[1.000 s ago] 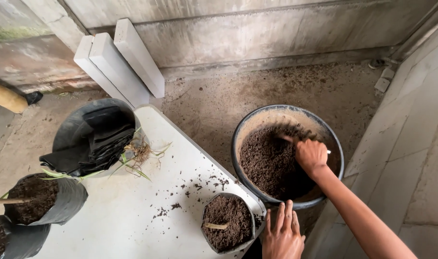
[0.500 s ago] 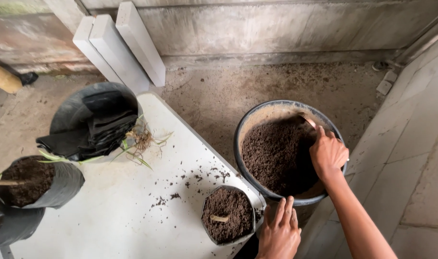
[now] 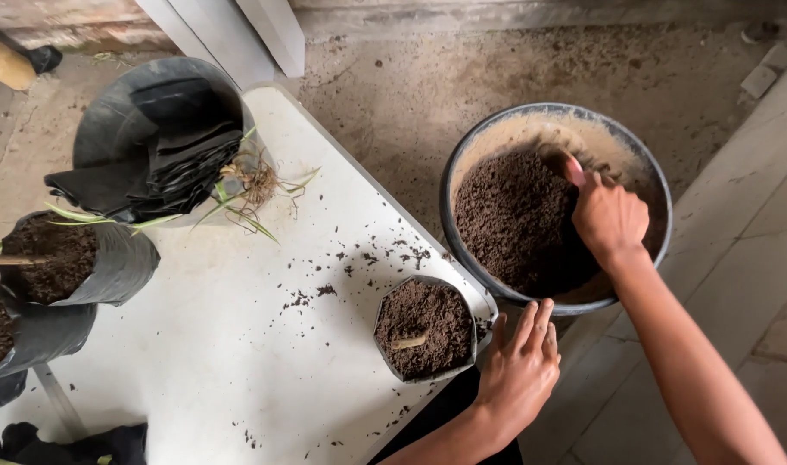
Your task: Filling small plastic pots with soil using a scoop and planting plant cuttings into the pots.
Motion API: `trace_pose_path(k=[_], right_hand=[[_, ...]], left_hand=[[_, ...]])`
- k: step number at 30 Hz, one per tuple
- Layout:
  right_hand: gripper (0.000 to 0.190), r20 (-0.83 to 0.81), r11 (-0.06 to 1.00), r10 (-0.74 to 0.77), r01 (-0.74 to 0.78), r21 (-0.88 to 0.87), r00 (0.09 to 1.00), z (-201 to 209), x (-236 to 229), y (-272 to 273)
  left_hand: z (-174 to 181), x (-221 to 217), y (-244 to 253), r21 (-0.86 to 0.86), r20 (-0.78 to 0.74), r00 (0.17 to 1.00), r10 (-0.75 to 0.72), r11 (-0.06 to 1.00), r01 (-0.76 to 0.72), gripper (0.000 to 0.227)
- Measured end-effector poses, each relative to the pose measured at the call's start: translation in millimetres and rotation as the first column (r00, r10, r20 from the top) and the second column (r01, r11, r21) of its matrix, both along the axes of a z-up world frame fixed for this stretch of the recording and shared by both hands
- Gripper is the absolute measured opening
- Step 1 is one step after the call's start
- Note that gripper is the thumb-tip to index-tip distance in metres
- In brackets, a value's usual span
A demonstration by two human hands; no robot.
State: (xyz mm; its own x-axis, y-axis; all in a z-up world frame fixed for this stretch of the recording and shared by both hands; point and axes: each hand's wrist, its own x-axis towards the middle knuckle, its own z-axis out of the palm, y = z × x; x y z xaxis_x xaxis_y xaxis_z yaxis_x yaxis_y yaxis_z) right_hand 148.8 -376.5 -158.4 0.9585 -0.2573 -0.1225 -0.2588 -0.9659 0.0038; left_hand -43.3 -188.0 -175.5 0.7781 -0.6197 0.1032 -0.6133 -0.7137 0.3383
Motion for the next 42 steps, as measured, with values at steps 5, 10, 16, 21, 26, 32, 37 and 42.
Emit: trace_pose_path(k=[5, 10, 16, 21, 26, 32, 37, 42], right_hand=[[0.048, 0.147, 0.986, 0.034, -0.057, 0.155, 0.989, -29.8, 24.6, -23.7], [0.028, 0.077, 0.984, 0.177, -0.177, -0.012, 0.981, -46.7, 49.0, -32.0], [0.026, 0.05, 0.994, 0.088, -0.091, 0.064, 0.995, -69.8, 76.0, -39.6], [0.027, 0.035, 0.971, -0.05, 0.041, 0.236, 0.998, -76.2, 71.7, -32.3], [0.038, 0.072, 0.987, -0.107, 0.098, 0.126, 0.992, -92.2, 70.0, -42.3], [0.047, -0.032, 0.982, -0.158, 0.153, -0.109, 0.987, -93.9, 53.6, -51.2], [0.047, -0.182, 0.965, -0.259, 0.264, 0.003, 0.949, -57.7, 35.2, -33.0], [0.048, -0.298, 0.895, -0.317, 0.388, 0.22, 0.9, -18.7, 10.4, -15.8]], left_hand=[[-0.2, 3.2, 0.9, 0.018, -0.005, 1.0, -0.001, 1.0, 0.002, 0.044], [3.6, 3.2, 3.5, 0.006, 0.012, 1.0, -0.001, 1.0, 0.001, 0.055], [3.6, 5.6, 5.0, -0.008, 0.079, 0.996, 0.031, 1.0, -0.03, 0.046], [7.0, 4.3, 4.5, 0.011, 0.009, 1.0, 0.016, 1.0, -0.016, 0.053], [6.9, 4.5, 4.9, 0.018, 0.02, 1.0, 0.02, 1.0, -0.021, 0.049], [6.2, 3.6, 1.4, 0.012, 0.068, 0.997, 0.032, 0.999, -0.033, 0.045], [8.0, 5.0, 3.2, 0.044, 0.081, 0.996, 0.023, 0.999, -0.027, 0.047], [9.1, 4.9, 4.0, -0.009, 0.094, 0.994, 0.047, 0.999, -0.046, 0.042]])
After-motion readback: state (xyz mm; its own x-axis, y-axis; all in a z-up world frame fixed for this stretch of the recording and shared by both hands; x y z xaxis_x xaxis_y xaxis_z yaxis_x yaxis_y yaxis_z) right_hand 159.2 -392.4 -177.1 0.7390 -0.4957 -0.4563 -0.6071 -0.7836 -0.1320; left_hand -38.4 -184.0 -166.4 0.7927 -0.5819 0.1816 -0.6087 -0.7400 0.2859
